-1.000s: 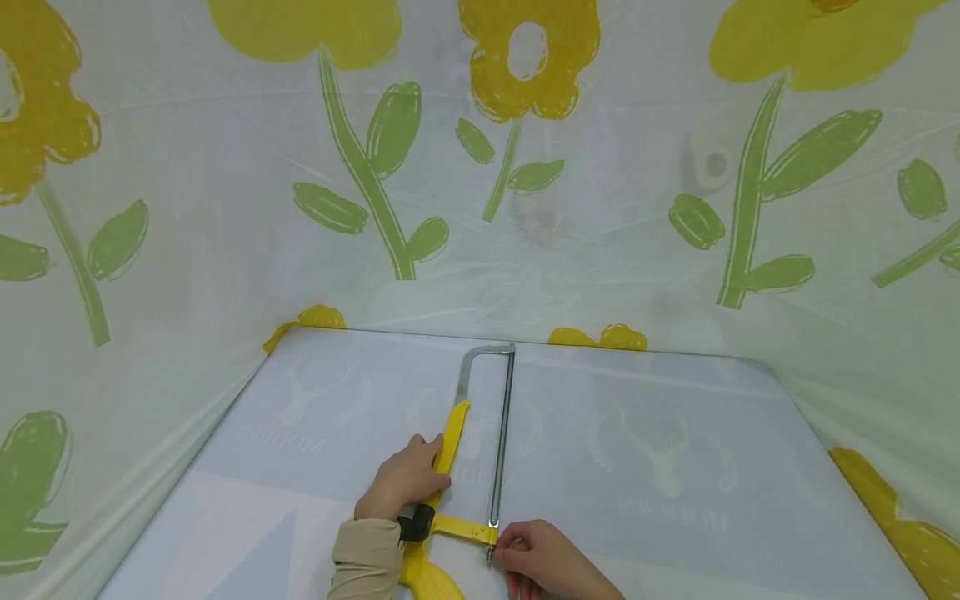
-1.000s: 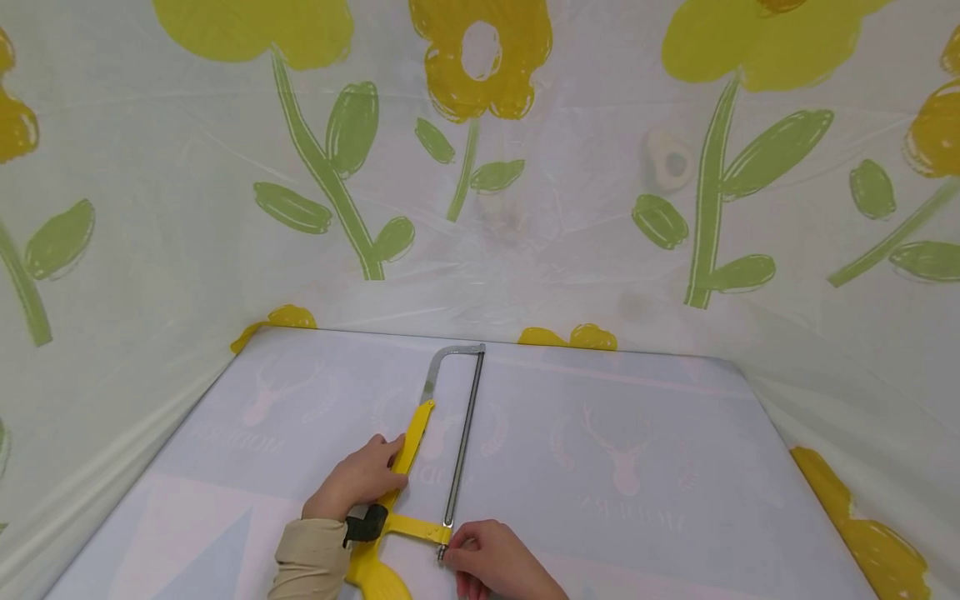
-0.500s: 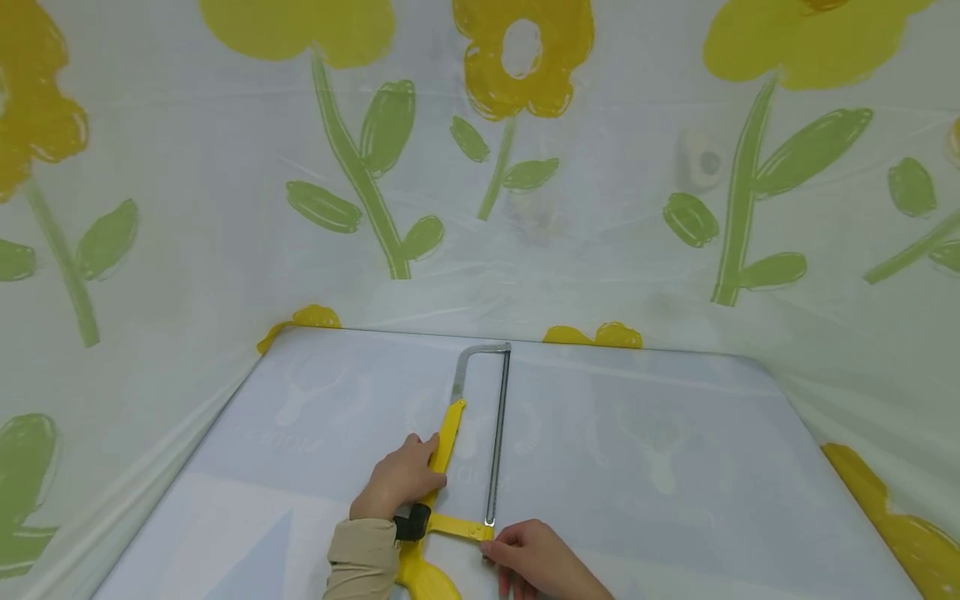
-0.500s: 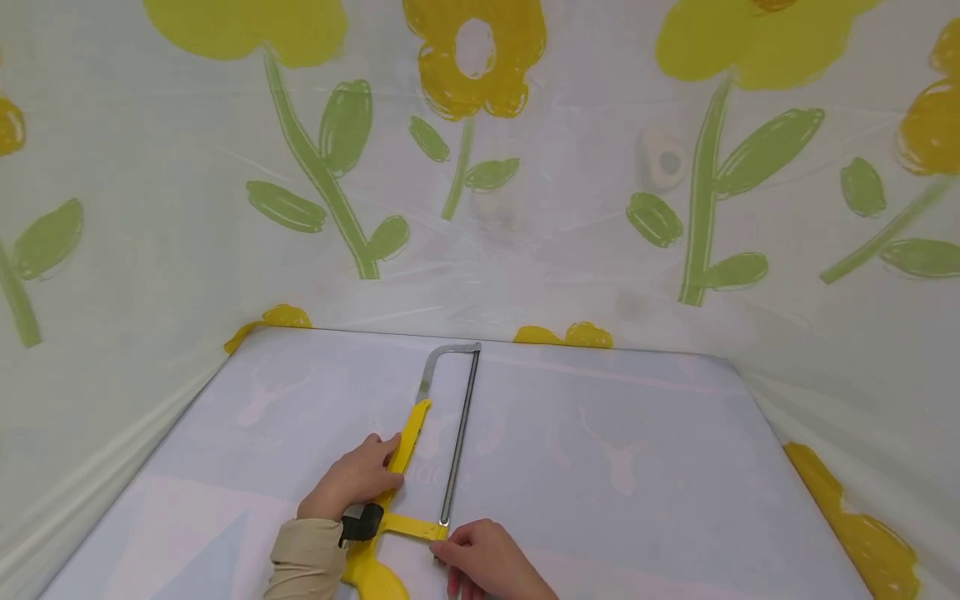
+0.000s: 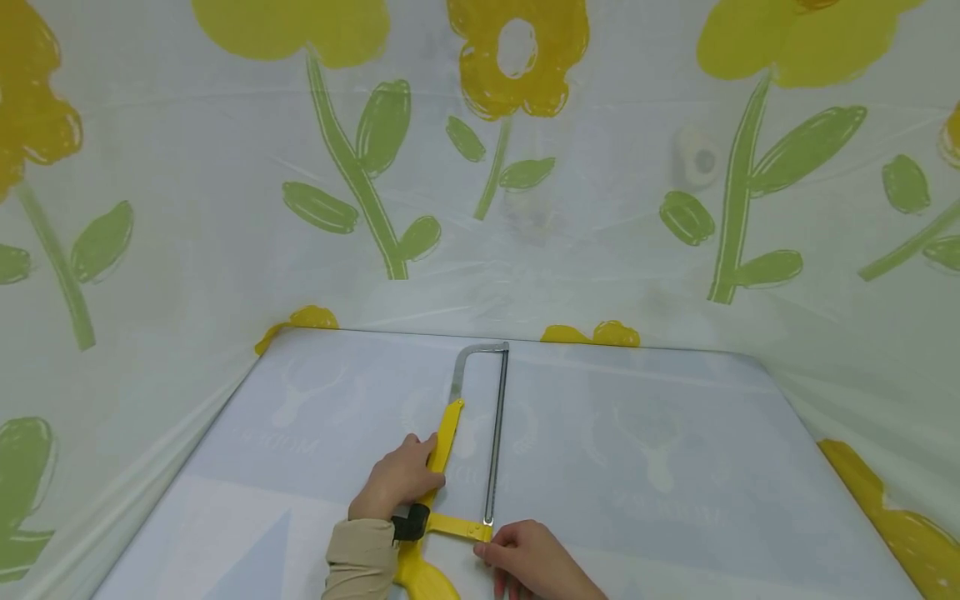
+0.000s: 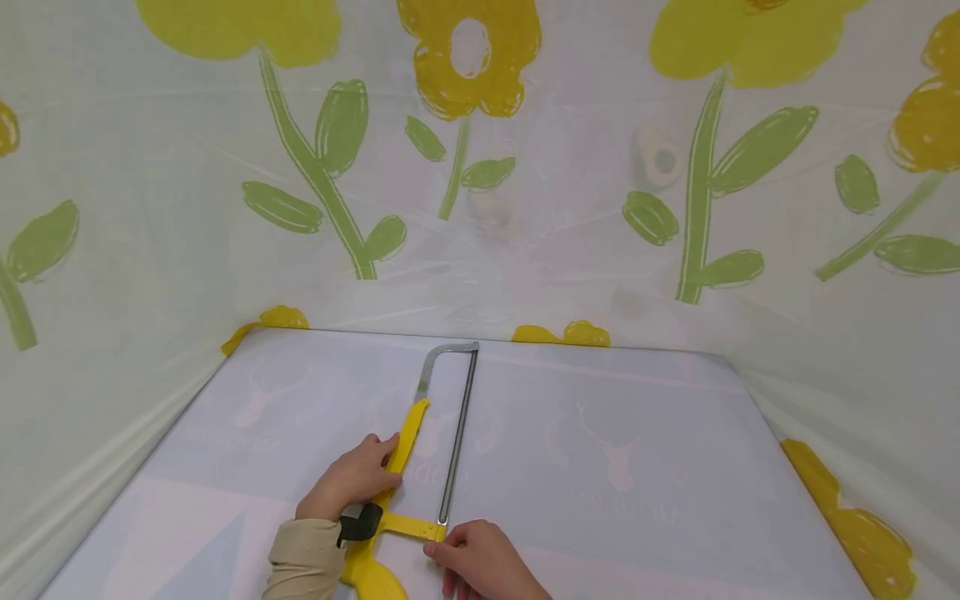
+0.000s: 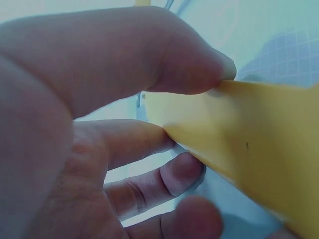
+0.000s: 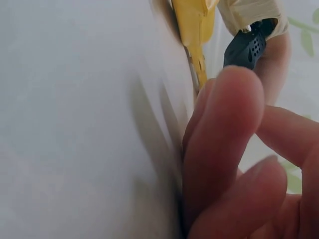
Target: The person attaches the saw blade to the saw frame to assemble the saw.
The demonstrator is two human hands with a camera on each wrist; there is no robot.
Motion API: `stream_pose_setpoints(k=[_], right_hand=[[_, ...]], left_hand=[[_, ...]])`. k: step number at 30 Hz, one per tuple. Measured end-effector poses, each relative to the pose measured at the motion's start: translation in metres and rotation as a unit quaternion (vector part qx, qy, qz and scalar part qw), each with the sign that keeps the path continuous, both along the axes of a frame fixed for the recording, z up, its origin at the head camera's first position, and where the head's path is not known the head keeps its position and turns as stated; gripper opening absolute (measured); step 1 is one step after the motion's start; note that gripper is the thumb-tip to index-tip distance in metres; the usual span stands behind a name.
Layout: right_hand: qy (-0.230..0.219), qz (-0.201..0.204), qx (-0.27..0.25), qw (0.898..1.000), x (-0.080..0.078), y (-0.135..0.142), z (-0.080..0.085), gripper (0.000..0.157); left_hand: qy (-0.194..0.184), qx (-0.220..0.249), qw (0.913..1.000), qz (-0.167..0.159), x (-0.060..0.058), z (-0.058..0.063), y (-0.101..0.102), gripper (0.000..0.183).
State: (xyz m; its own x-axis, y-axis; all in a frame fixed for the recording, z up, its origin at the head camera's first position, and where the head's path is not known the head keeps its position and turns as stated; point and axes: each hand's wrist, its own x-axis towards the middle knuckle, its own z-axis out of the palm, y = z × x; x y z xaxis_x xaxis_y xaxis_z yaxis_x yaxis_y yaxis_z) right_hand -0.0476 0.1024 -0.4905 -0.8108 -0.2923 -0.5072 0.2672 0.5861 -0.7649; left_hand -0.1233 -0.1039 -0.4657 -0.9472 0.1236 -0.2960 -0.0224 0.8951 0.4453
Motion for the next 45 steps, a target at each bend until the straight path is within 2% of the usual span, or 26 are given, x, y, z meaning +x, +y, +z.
stream_pose_setpoints(k=[10, 15, 22, 33, 45], right_hand=[[-0.011, -0.008, -0.021, 1.0, -0.001, -0.001, 0.0, 0.034], [-0.019, -0.013, -0.019, 1.0, -0.001, -0.001, -0.001, 0.038], [0.009, -0.005, -0.008, 1.0, 0.001, -0.001, 0.002, 0.035], [0.036, 0.018, -0.013, 0.999, -0.003, 0.001, -0.002, 0.028], [-0.015, 0.026, -0.028, 0.999, -0.004, 0.008, -0.002, 0.035]], left_hand=[[0.006, 0.007, 1.0, -0.001, -0.003, -0.004, -0.001, 0.068], [0.007, 0.005, 1.0, 0.0, -0.003, -0.005, 0.0, 0.069], [0.02, 0.0, 0.9998, -0.006, -0.003, -0.003, 0.004, 0.068], [0.014, 0.001, 0.9999, -0.008, -0.005, -0.002, 0.005, 0.069], [0.002, 0.018, 0.9998, 0.003, 0.0, 0.002, 0.002, 0.065]])
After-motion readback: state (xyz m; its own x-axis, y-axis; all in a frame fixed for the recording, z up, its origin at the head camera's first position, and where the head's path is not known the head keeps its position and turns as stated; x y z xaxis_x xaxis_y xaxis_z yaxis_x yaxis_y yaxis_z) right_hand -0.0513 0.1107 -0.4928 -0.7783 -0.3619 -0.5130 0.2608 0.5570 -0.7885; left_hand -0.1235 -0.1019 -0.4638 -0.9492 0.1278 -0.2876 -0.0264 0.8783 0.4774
